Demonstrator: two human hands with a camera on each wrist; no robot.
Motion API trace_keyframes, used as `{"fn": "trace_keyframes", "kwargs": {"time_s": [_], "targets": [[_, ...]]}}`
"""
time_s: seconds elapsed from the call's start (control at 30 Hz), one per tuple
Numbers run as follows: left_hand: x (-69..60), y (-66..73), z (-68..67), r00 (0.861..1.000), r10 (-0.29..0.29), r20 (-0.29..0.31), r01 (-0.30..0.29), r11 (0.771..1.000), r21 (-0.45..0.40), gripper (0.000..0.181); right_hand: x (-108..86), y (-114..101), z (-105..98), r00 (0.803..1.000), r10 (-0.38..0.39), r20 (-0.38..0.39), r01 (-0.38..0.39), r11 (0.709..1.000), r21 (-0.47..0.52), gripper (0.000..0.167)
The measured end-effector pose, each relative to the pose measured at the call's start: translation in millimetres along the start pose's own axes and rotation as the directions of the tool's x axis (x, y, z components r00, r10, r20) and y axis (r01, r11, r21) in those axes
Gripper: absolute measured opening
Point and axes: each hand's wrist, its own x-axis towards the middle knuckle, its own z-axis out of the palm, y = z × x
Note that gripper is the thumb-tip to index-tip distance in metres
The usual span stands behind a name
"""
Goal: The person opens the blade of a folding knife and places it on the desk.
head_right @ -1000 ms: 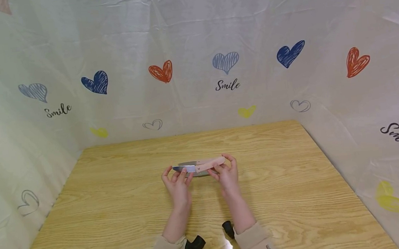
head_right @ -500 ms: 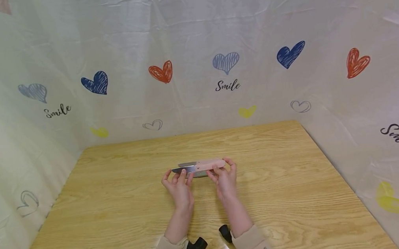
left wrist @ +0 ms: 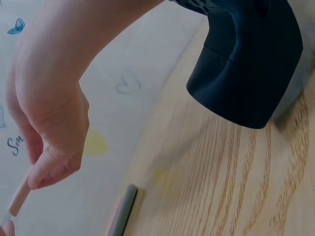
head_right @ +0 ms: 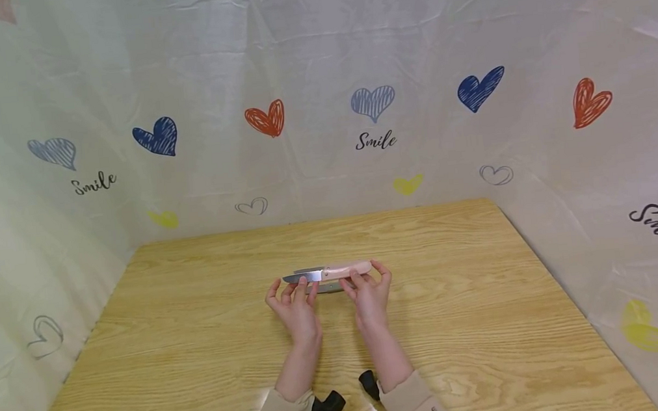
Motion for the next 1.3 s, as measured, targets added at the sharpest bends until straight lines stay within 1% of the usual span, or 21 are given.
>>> {"fn": "trace_keyframes", "kwargs": {"time_s": [0.1,0.2,0.27,0.33,0.4,0.53,0.6,0.67,0.73,0.83,0.97,1.03,1.1,1.17,1.23,1.3], "targets": [[0.2,-0.9,0.3,1.000,0.001,0.004,-0.001,1.000,0.004,0.045,0.6,-0.1,0.1,1.000,-0.006,-0.010,0.005,0.999,-0.038,0.049],[0.7,-0.8,-0.2,1.000,0.003,0.015,-0.003,1.000,0.010,0.041,1.0,-0.9,-1.5,1.000,-0.010,0.003,0.010,0.993,-0.121,0.050],[1.2,0.0,-0.4,1.000,0.007,0.027,-0.007,1.000,0.011,0.039,1.8,-2.5,-3.3,1.000,-0.017,0.024,0.021,0.980,-0.198,0.053],[1.6,1.1,-0.7,0.999,0.008,0.044,-0.008,1.000,0.015,0.039,2.8,-4.3,-5.2,0.998,-0.025,0.050,0.039,0.959,-0.280,0.057],[1.9,3.0,-0.9,0.998,-0.007,0.062,0.006,1.000,0.019,0.043,5.2,-6.4,-6.5,0.997,-0.033,0.074,0.057,0.935,-0.350,0.059],[1.9,7.9,-1.9,0.992,-0.071,0.105,0.067,0.997,0.037,0.056,8.2,-13.6,-8.8,0.990,-0.029,0.135,0.091,0.873,-0.478,0.065],[1.7,9.9,-2.8,0.987,-0.106,0.121,0.101,0.994,0.049,0.061,9.1,-19.0,-11.5,0.986,-0.010,0.169,0.100,0.841,-0.532,0.068],[1.8,11.2,-4.9,0.982,-0.131,0.136,0.122,0.990,0.076,0.062,9.5,-25.0,-15.1,0.980,0.017,0.200,0.100,0.820,-0.563,0.072],[2.1,12.6,-8.5,0.976,-0.153,0.155,0.135,0.983,0.121,0.063,10.4,-29.8,-18.7,0.975,0.039,0.219,0.097,0.809,-0.579,0.075],[3.2,16.7,-15.7,0.973,-0.167,0.162,0.136,0.973,0.187,0.062,10.9,-33.8,-24.7,0.969,0.070,0.235,0.089,0.792,-0.604,0.077],[6.0,24.4,-26.7,0.968,-0.191,0.162,0.147,0.956,0.253,0.057,10.3,-34.9,-32.9,0.963,0.115,0.245,0.075,0.757,-0.649,0.076],[7.1,28.3,-32.6,0.961,-0.218,0.173,0.161,0.942,0.294,0.056,9.6,-35.2,-37.3,0.958,0.139,0.252,0.069,0.739,-0.670,0.076],[6.6,32.8,-38.0,0.950,-0.253,0.184,0.178,0.921,0.347,0.055,8.9,-35.7,-42.3,0.953,0.164,0.255,0.063,0.718,-0.694,0.077],[5.2,36.8,-43.3,0.938,-0.288,0.194,0.193,0.897,0.398,0.055,8.1,-36.5,-48.1,0.947,0.188,0.261,0.062,0.689,-0.722,0.079],[4.5,40.8,-48.5,0.921,-0.333,0.202,0.221,0.875,0.431,0.056,6.1,-37.8,-52.7,0.939,0.217,0.267,0.059,0.663,-0.746,0.081],[4.6,44.5,-53.7,0.901,-0.375,0.219,0.247,0.857,0.453,0.056,4.7,-38.2,-56.1,0.929,0.243,0.280,0.062,0.643,-0.763,0.083]]}}
